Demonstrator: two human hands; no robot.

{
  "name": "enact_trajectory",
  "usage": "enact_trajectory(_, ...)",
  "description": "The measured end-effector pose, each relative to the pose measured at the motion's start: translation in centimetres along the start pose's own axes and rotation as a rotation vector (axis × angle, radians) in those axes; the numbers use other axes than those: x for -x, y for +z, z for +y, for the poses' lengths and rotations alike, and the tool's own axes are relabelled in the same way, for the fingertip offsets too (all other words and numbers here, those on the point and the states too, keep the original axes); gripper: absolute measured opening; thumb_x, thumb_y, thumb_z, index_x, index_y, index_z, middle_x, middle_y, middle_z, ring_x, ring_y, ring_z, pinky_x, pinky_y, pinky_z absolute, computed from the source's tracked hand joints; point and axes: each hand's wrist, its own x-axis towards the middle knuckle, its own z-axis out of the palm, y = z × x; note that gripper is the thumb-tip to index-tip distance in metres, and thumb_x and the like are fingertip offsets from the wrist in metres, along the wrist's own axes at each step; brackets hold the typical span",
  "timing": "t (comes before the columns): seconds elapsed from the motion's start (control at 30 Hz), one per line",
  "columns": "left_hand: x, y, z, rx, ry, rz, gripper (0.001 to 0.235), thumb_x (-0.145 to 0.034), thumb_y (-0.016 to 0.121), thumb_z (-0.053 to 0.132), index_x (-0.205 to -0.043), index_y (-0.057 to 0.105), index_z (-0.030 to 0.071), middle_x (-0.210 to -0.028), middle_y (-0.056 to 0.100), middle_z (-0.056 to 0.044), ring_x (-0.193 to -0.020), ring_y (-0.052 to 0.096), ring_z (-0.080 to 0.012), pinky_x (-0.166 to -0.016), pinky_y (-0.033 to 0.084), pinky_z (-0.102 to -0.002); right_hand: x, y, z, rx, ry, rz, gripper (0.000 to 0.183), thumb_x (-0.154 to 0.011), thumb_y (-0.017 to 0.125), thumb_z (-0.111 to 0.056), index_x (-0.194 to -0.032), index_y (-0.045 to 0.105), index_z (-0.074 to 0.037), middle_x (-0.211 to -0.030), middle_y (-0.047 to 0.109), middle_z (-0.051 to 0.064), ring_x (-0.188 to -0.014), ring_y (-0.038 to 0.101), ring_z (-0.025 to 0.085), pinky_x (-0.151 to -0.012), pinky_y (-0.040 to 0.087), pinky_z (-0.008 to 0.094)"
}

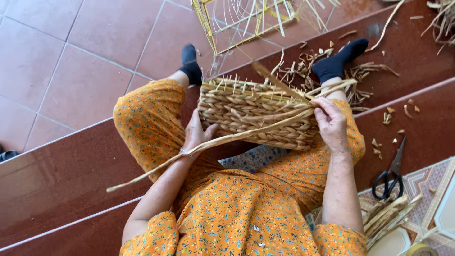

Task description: The person sits on the floor and weaves a rectangular basket using dried palm leaves. They interlace the leaves through a metal frame, occasionally adjusting the basket's position and pulling the strands tight.

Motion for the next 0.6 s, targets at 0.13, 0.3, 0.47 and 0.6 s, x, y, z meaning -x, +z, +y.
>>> enact_trajectory(0.13,-0.9,-0.3,-0.5,-0.043,0.115,0.036,0.079,-0.081,0.083,0.021,-0.145,0.042,0.001,-0.134,0.061,-0.025,-0.125,0.061,-0.0405,-0.107,0.049,-0.043,1.3,0.3,0.2,0.019,0.106,0.019,0.022,-0.104,0.059,0.000,-0.125,0.068,-0.003,-0.122,0.071,0.009,-0.112,0.066,0.019,-0.096,0.053,0.029)
enact_trajectory(0.3,-0.3,-1.4,2.2,-0.460,0.386,0.088,0.087,-0.081,0.086,0.024,-0.144,0.038,-0.011,-0.141,0.047,-0.034,-0.132,0.048,-0.0500,-0.110,0.038,-0.053,2.3,1.3,0.1,0.246,-0.086,0.135,0.020,-0.102,0.063,0.004,-0.118,0.069,-0.004,-0.119,0.074,0.015,-0.111,0.072,0.029,-0.097,0.057,0.037)
enact_trajectory(0.47,-0.7,-3.0,8.0,-0.414,0.543,0.043,0.035,-0.093,0.080,0.012,-0.125,0.069,0.004,-0.131,0.061,-0.019,-0.117,0.059,-0.0373,-0.102,0.049,-0.045,1.4,1.2,-0.5,0.372,-0.128,0.146,0.017,-0.099,0.069,0.002,-0.113,0.070,-0.007,-0.108,0.074,0.012,-0.098,0.071,0.030,-0.086,0.057,0.041)
enact_trajectory(0.6,-3.1,0.6,12.1,0.131,0.519,-0.301,0.013,-0.099,0.070,0.003,-0.111,0.074,0.004,-0.112,0.073,-0.011,-0.095,0.072,-0.0207,-0.079,0.058,-0.030,0.5,0.7,-1.2,0.514,-0.217,0.174,0.018,-0.087,0.076,0.000,-0.101,0.070,-0.009,-0.104,0.067,0.017,-0.085,0.063,0.030,-0.079,0.054,0.042)
